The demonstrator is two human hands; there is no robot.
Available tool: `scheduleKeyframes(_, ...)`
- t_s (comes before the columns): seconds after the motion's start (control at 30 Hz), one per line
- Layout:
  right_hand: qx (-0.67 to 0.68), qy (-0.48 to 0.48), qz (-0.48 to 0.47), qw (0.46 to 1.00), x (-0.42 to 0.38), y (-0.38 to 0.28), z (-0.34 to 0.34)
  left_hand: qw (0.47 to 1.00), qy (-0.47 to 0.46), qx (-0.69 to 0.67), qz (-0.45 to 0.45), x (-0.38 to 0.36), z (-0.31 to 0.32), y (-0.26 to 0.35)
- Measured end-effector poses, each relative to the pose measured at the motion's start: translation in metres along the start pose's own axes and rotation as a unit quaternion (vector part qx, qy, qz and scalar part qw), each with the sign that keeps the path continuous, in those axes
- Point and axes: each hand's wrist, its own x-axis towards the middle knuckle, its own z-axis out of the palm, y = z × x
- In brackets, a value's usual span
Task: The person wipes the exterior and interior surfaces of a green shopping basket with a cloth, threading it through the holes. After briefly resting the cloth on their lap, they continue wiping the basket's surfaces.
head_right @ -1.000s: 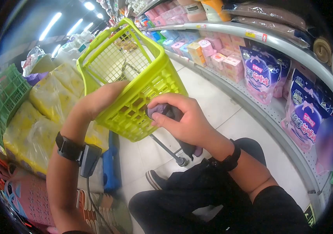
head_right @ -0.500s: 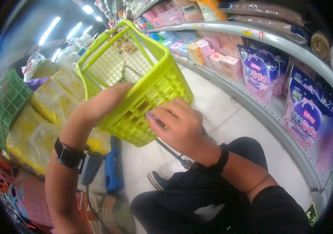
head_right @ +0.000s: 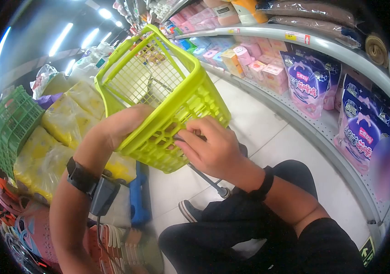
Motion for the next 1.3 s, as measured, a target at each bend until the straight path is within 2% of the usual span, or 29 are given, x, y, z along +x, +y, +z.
scheduleKeyframes(0.07, 0.022, 0.031, 0.008, 0.999, -0.001, -0.001, 0.003, 1.000, -0.004, 0.022, 0.008, 0.006, -0.006, -0.002)
scheduleKeyframes(0.17, 0.069, 0.043, 0.060, 0.995, -0.002, -0.005, 0.004, 0.999, -0.004, 0.026, -0.032, 0.012, -0.013, -0.012)
scheduleKeyframes(0.23, 0.076, 0.032, 0.070, 0.994, -0.001, -0.007, 0.004, 0.997, -0.071, 0.040, 0.016, 0.017, -0.024, -0.018)
scheduleKeyframes(0.37, 0.088, 0.006, 0.071, 0.994, 0.002, -0.010, -0.002, 0.997, -0.030, 0.065, 0.021, 0.010, -0.016, -0.013)
scheduleKeyframes(0.47, 0.077, 0.002, 0.081, 0.994, -0.001, -0.014, -0.002, 0.975, 0.098, 0.200, 0.016, 0.000, -0.001, -0.001)
scheduleKeyframes(0.5, 0.076, 0.008, 0.076, 0.994, -0.001, -0.014, -0.001, 0.975, 0.095, 0.200, 0.016, 0.001, -0.001, -0.003)
scheduleKeyframes(0.57, 0.066, -0.003, 0.078, 0.995, -0.003, -0.016, -0.003, 0.953, 0.228, 0.200, 0.021, 0.005, -0.004, -0.012)
scheduleKeyframes(0.6, 0.057, -0.017, 0.076, 0.995, -0.002, -0.017, -0.005, 0.953, 0.226, 0.199, 0.022, 0.009, -0.009, -0.019)
scheduleKeyframes(0.63, 0.048, -0.030, 0.074, 0.996, -0.001, -0.019, -0.007, 0.888, 0.330, 0.306, 0.100, 0.014, -0.015, -0.028)
scheduleKeyframes(0.67, 0.048, -0.031, 0.074, 0.996, 0.000, -0.021, -0.008, 0.792, 0.424, 0.402, 0.176, 0.014, -0.016, -0.031)
scheduleKeyframes(0.8, 0.044, -0.011, 0.080, 0.996, 0.000, -0.020, -0.001, 0.759, 0.461, 0.409, 0.208, 0.013, -0.017, -0.032)
scheduleKeyframes(0.87, 0.066, 0.019, 0.078, 0.995, 0.002, -0.015, 0.000, 0.843, 0.378, 0.326, 0.201, 0.014, -0.017, -0.031)
scheduleKeyframes(0.9, 0.066, 0.017, 0.076, 0.995, 0.004, -0.013, 0.000, 0.843, 0.379, 0.324, 0.202, 0.018, -0.023, -0.033)
scheduleKeyframes(0.97, 0.088, 0.010, 0.109, 0.990, 0.006, -0.010, -0.003, 0.935, 0.265, 0.191, 0.137, 0.031, -0.036, -0.040)
scheduleKeyframes(1.0, 0.095, 0.014, 0.116, 0.989, 0.007, -0.010, -0.004, 0.936, 0.264, 0.188, 0.139, 0.025, -0.027, -0.030)
scheduleKeyframes(1.07, 0.097, 0.017, 0.118, 0.988, 0.006, -0.010, -0.003, 0.970, 0.201, 0.115, 0.071, 0.010, -0.010, -0.013)
scheduleKeyframes(1.17, 0.098, 0.021, 0.120, 0.988, 0.007, -0.010, -0.003, 0.982, 0.150, 0.067, 0.095, 0.007, -0.004, -0.013)
scheduleKeyframes(1.2, 0.095, 0.017, 0.119, 0.988, 0.007, -0.011, -0.003, 0.982, 0.150, 0.066, 0.093, 0.008, -0.007, -0.013)
scheduleKeyframes(1.27, 0.099, 0.016, 0.121, 0.988, 0.007, -0.011, -0.002, 0.994, 0.036, 0.098, 0.045, 0.013, -0.021, -0.014)
scheduleKeyframes(1.3, 0.102, 0.018, 0.122, 0.987, 0.007, -0.012, -0.002, 0.994, 0.036, 0.097, 0.044, 0.015, -0.025, -0.016)
